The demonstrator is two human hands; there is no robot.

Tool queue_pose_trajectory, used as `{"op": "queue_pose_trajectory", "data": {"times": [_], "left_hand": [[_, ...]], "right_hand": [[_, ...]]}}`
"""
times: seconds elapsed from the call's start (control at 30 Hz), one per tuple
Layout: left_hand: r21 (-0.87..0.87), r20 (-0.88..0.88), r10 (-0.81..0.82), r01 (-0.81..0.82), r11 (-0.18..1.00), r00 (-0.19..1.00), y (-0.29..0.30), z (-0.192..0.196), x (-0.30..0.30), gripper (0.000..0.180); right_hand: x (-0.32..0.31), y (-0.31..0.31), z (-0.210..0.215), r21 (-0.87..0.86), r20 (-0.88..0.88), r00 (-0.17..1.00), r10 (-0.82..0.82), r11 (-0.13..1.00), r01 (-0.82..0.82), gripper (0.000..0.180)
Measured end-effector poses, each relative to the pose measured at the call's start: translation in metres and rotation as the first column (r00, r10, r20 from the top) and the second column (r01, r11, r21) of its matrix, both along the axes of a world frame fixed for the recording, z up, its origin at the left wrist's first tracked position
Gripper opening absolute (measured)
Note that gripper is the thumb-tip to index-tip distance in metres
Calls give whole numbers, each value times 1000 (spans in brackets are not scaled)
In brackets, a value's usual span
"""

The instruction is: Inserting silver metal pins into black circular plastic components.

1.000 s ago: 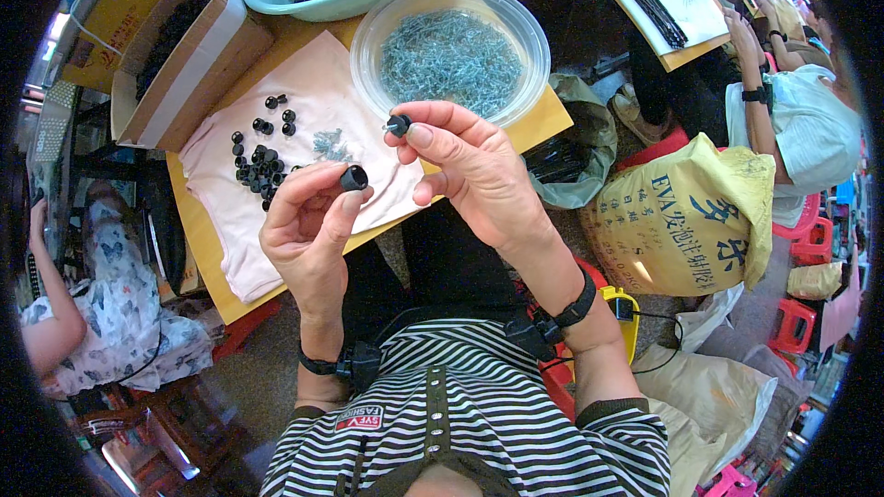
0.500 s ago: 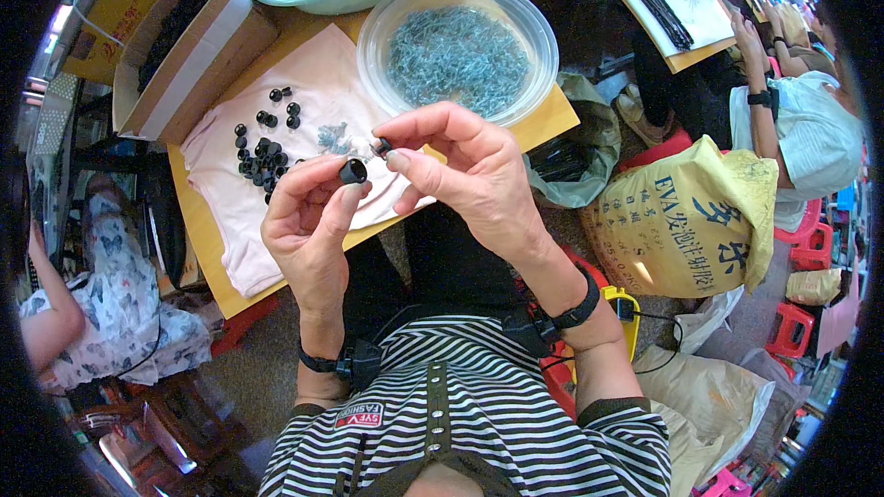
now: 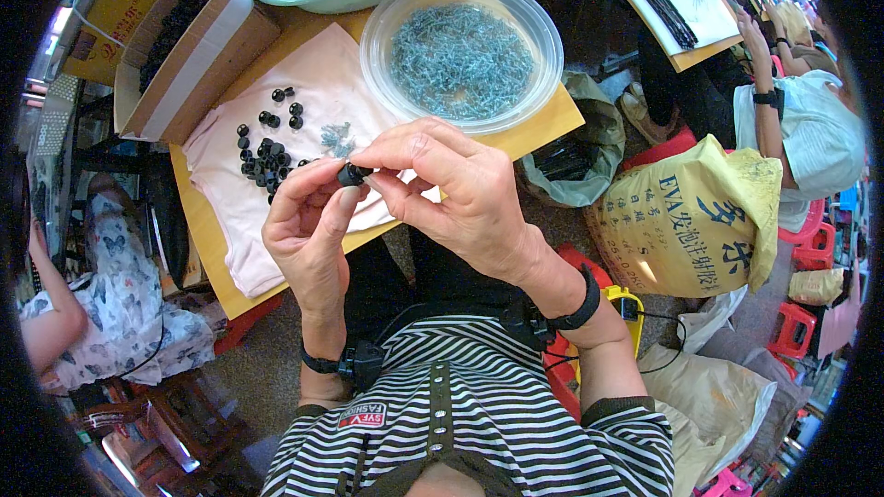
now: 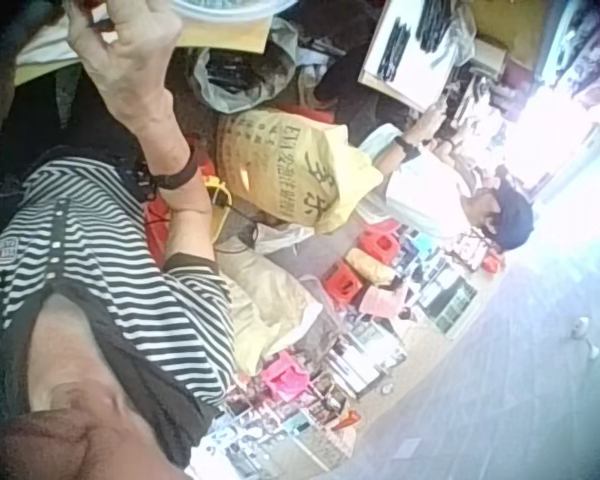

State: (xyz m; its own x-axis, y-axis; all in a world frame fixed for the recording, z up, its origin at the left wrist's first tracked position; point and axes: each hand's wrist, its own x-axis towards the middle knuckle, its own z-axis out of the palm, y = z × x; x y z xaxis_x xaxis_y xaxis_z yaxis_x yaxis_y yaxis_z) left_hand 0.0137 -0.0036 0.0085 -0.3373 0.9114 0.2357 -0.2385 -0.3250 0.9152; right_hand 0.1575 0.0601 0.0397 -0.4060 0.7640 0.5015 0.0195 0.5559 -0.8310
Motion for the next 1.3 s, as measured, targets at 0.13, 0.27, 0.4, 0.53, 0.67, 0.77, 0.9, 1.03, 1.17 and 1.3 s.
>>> {"op": "queue_pose_trajectory", "data": {"times": [0.13, 0.27, 0.4, 0.53, 0.67, 0.77, 0.9, 1.03, 1.17, 1.3], "left_hand": [[-15, -7, -2, 2, 1000, 1000, 0, 0, -1, 28], [-6, 6, -16, 16, 1000, 1000, 1, -1, -1, 29], [3, -29, -14, 14, 1000, 999, 2, -3, -2, 28], [46, -163, 44, -37, 998, 986, 3, -2, -2, 28], [63, -234, 80, -67, 996, 969, 2, -2, -1, 29], [95, -255, 102, -80, 992, 962, 2, -3, 0, 30], [108, -241, 118, -94, 990, 963, 2, -4, 0, 29], [119, -208, 110, -87, 989, 972, 3, -7, 1, 29], [125, -284, 98, -65, 990, 954, 3, -6, -1, 23], [127, -254, 93, -62, 990, 963, 5, -8, -1, 21]], "right_hand": [[1, 0, -2, 9, 20, 1000, -8, 1000, 8, 27], [1, 2, -3, 83, 51, 998, -31, 996, 27, 27], [2, 2, -3, 75, 53, 998, -39, 997, 35, 27], [4, 1, -4, 67, 81, 996, -44, 997, 38, 27], [2, -2, -7, -53, 5, 1000, -29, 998, 29, 26], [0, -6, -9, -91, -12, 999, -51, 995, 50, 24], [-3, -8, -11, -84, -38, 998, -59, 995, 55, 24], [-6, -7, -15, -79, -74, 996, -44, 996, 38, 21], [-8, -8, -15, -377, -242, 970, -27, 924, -69, 17], [-7, -6, -16, -366, -226, 974, 20, 925, -104, 16]]}}
